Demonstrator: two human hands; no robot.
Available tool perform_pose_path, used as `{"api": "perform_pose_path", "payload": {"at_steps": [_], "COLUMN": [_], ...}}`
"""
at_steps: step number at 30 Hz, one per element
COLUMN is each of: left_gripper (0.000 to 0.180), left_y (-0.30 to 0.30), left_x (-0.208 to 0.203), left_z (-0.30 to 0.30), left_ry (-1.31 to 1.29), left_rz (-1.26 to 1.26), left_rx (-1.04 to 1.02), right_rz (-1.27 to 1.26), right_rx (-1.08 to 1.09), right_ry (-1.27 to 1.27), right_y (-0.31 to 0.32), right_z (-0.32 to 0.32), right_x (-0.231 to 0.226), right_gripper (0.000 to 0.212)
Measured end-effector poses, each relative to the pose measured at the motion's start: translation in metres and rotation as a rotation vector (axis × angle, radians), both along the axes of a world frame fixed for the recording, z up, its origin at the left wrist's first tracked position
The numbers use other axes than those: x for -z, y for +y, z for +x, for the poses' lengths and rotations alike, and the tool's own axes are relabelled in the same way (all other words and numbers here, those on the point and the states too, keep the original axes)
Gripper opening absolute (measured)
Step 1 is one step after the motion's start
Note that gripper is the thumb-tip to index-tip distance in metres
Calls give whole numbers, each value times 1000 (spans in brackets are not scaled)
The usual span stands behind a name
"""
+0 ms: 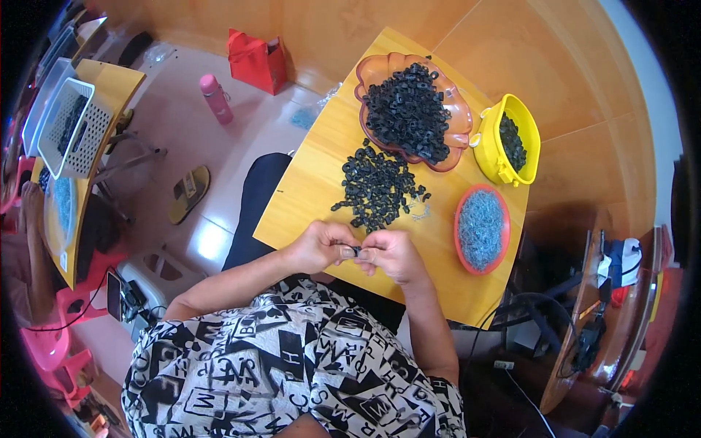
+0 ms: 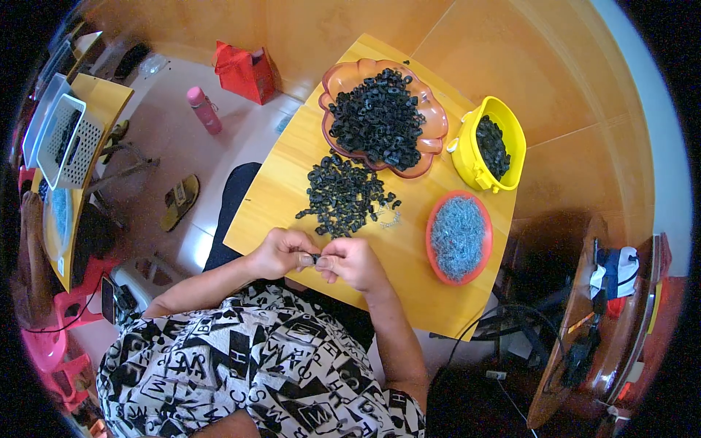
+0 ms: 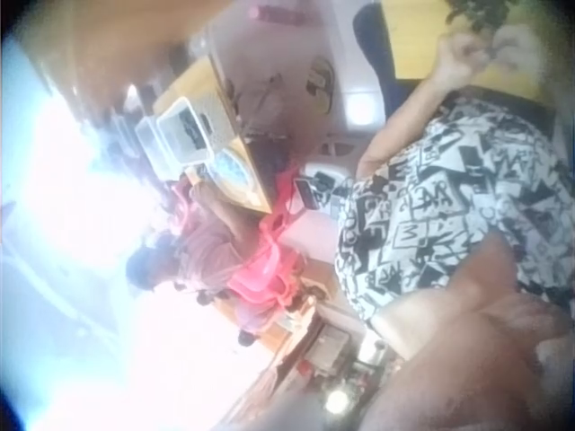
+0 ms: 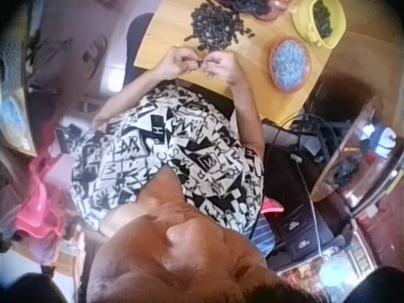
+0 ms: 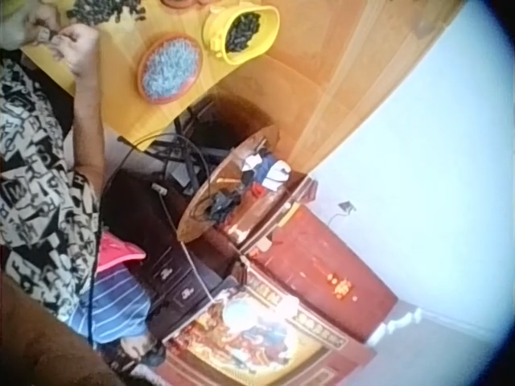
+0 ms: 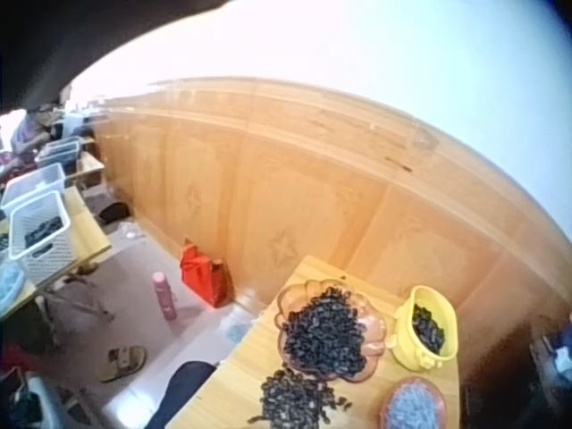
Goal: The person assembles small fasteners by picking up plastic parts and inserting metal pins into them by hand.
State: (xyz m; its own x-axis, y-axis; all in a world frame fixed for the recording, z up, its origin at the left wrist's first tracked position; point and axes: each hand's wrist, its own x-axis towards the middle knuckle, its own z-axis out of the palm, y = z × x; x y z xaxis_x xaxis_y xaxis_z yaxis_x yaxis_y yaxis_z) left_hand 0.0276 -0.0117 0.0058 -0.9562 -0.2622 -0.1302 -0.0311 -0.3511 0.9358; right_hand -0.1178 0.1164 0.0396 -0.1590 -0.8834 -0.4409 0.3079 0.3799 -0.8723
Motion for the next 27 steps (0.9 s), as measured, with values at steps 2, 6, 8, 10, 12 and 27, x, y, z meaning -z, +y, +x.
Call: {"api": "perform_pose_path", "payload": {"at_steps": [2, 6, 8, 10, 12, 27], "left_gripper": [5, 6, 7, 10, 14, 31], "left_y": [-1, -1, -1, 1, 4, 10], "left_x": [-4, 2, -3, -1, -1, -5], "left_z": [-1, -2, -4, -5, -7, 10], "left_ry": [6, 23, -34, -19, 0, 55], "left_rz": [-65, 12, 4, 18, 35, 143], "left_rx": [26, 6, -18, -12, -1, -36], "right_rz": [2, -10, -38, -35, 0, -451], "right_rx": [-12, -8, 6, 40, 54, 1165], "right_ry": [26, 102, 114, 21, 68, 103], "right_y": [-1, -3, -3, 1, 4, 26], "right_z": [1, 0, -1, -5, -3, -213], "right_x": [1, -2, -5, -8, -8, -88], "right_gripper": [10, 13, 14, 12, 11, 14]}}
